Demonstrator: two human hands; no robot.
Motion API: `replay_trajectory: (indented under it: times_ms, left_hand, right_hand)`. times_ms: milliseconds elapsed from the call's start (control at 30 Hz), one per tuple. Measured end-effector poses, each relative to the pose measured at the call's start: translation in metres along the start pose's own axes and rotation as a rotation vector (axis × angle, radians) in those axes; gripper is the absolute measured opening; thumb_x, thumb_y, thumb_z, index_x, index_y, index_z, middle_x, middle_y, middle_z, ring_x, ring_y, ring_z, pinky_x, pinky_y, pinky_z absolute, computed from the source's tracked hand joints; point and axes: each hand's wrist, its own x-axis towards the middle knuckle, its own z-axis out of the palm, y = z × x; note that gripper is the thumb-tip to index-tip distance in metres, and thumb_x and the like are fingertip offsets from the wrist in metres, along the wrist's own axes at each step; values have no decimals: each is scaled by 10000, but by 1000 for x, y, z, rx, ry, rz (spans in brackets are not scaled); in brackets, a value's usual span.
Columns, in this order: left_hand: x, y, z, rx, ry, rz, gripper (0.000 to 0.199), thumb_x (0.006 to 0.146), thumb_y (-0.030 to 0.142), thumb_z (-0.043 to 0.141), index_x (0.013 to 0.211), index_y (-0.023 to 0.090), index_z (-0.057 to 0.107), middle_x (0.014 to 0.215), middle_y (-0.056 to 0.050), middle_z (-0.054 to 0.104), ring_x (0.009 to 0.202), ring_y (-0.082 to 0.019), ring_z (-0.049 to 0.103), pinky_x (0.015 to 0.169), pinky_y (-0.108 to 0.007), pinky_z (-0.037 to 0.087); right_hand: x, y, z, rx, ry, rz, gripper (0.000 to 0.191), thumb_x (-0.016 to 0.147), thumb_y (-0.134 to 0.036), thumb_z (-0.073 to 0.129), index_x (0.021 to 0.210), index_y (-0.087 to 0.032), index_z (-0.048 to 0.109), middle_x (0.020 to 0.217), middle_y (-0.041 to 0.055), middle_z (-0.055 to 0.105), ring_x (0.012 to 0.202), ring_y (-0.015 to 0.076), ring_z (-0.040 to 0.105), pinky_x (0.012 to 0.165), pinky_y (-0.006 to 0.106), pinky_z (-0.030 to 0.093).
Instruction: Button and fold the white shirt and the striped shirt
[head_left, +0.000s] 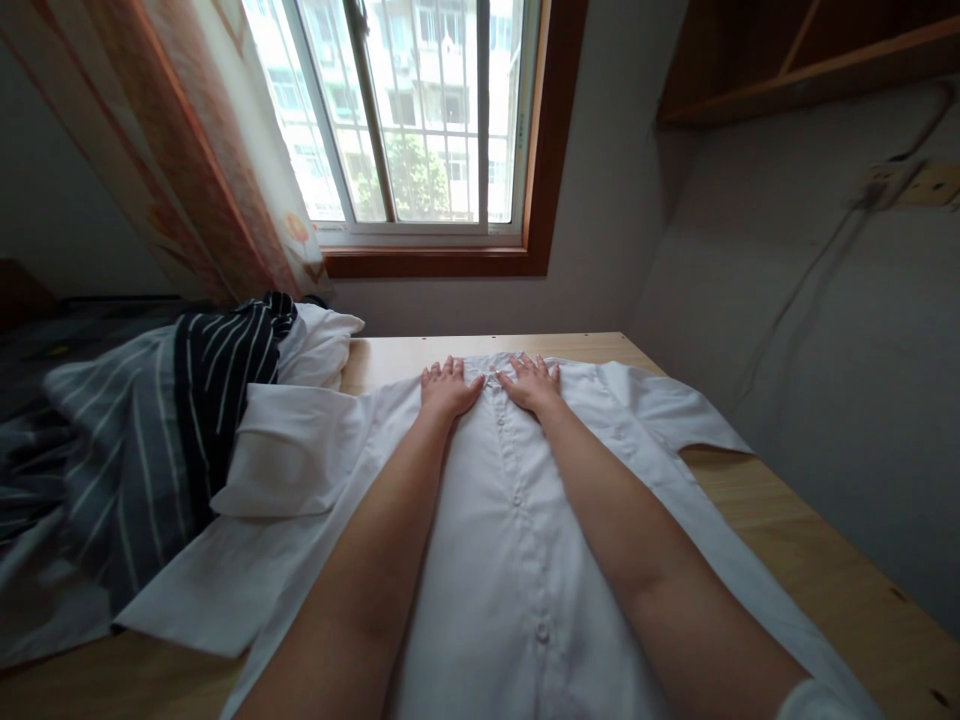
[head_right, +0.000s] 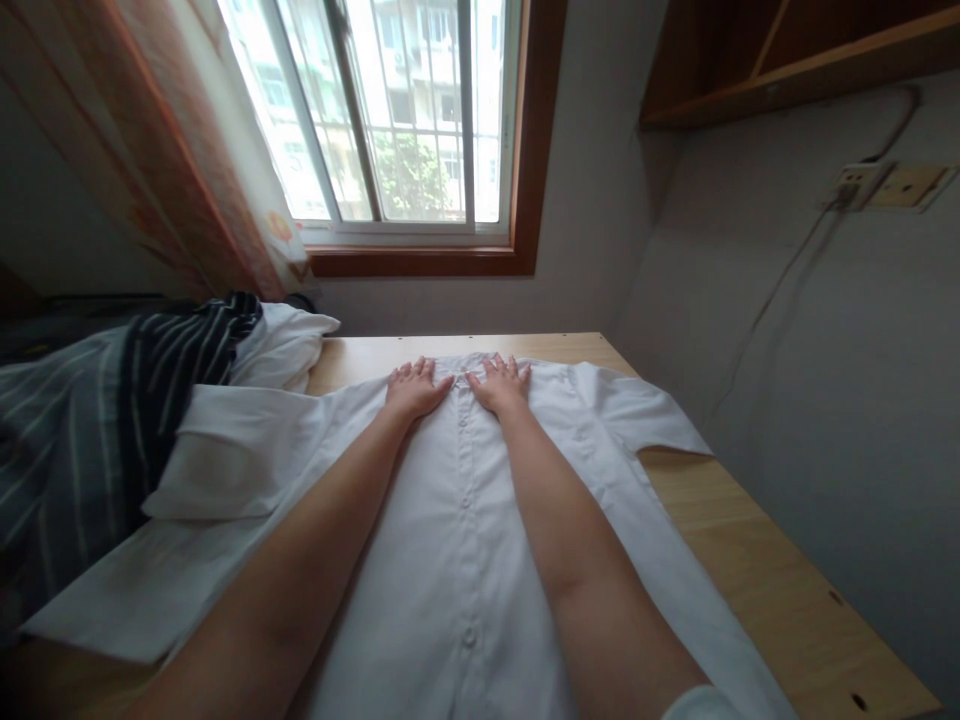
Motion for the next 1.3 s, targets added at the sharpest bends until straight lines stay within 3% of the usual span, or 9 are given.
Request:
replay_trajectory:
  times_ms: [167, 267, 400, 567, 667, 900, 1033, 1167, 1300]
  left_hand:
    - [-8, 3, -4, 24, 208, 10, 667, 931, 497, 373, 1495, 140, 376, 1579, -142, 329, 1463, -317, 248, 1184, -456, 178]
    - [-18, 8, -11, 39, 302, 215, 499, 919, 280, 415, 1396, 160, 500, 1427, -136, 521, 1338, -272, 435, 1124, -393, 309]
    - [-36, 21, -16, -58, 190, 338, 423, 978, 324, 341, 1308, 211, 582, 1308, -103, 614, 1224, -239, 535, 1047, -367, 407]
    - [-68, 30, -12, -57, 0, 268, 505, 998, 488, 275, 1445, 329, 446, 1576, -52, 361, 1434, -322, 315, 1117, -631, 246]
    - [-81, 24, -11, 4, -37, 308, 509, 999, 449, 266, 1457, 304, 435, 1610, -46, 284, 1464, -322, 255, 1133, -656, 184]
    - [-84, 16, -14, 31, 56, 416, 540, 979, 346, 321, 1499, 213, 380, 1599, -52, 305, 1470, -233, 265, 1192, -463, 216]
    - [-82, 19, -16, 21, -52, 387, 541, 1009, 396, 214, 1499, 235, 379, 1581, -36, 345, 1466, -222, 281, 1193, -470, 200]
    - [-79, 19, -16, 16, -113, 371, 622, 998, 524, 175, 1516, 226, 343, 1606, -39, 283, 1490, -238, 213, 1192, -525, 155]
    - [-76, 18, -18, 10, -153, 353, 667, 978, 570, 195, 1531, 215, 311, 1622, -46, 231, 1502, -236, 172, 1194, -529, 134]
  right_hand:
    - [-2, -1, 1, -2, 45, 7, 743, 941, -672, 219, 1550, -252, 288, 1649, 55, 132, 1510, 277, 29, 1180, 572, 23]
    - [-6, -1, 2, -5, 145, 92, 684, 958, -604, 260, 1522, -229, 356, 1636, 95, 180, 1501, 296, 72, 1162, 602, 81]
    - [-11, -1, 3, 35, 194, 230, 610, 951, -544, 312, 1466, -250, 451, 1559, 152, 348, 1456, 363, 204, 1099, 705, 98]
    - [-12, 2, 2, 41, 107, 212, 633, 960, -548, 287, 1523, -264, 353, 1601, 134, 273, 1469, 369, 175, 1102, 707, 29]
    - [-12, 6, -2, 57, 81, 175, 670, 951, -591, 308, 1537, -267, 315, 1605, 121, 269, 1470, 352, 186, 1119, 684, 64]
    - [-37, 20, -27, 127, 270, -45, 450, 953, -247, 361, 1336, -174, 585, 1372, 95, 582, 1292, 206, 475, 1114, 313, 307]
    - [-79, 18, -33, 26, 254, -164, 410, 934, -213, 400, 1278, -231, 624, 1398, 75, 560, 1337, 234, 423, 1164, 434, 209]
    - [-116, 12, -22, -26, 18, -67, 538, 989, -506, 326, 1472, -293, 427, 1588, 81, 319, 1457, 328, 229, 1127, 637, 148]
    - [-128, 18, -12, -32, -83, -53, 666, 964, -650, 238, 1532, -310, 313, 1640, 45, 181, 1500, 287, 115, 1156, 617, 43]
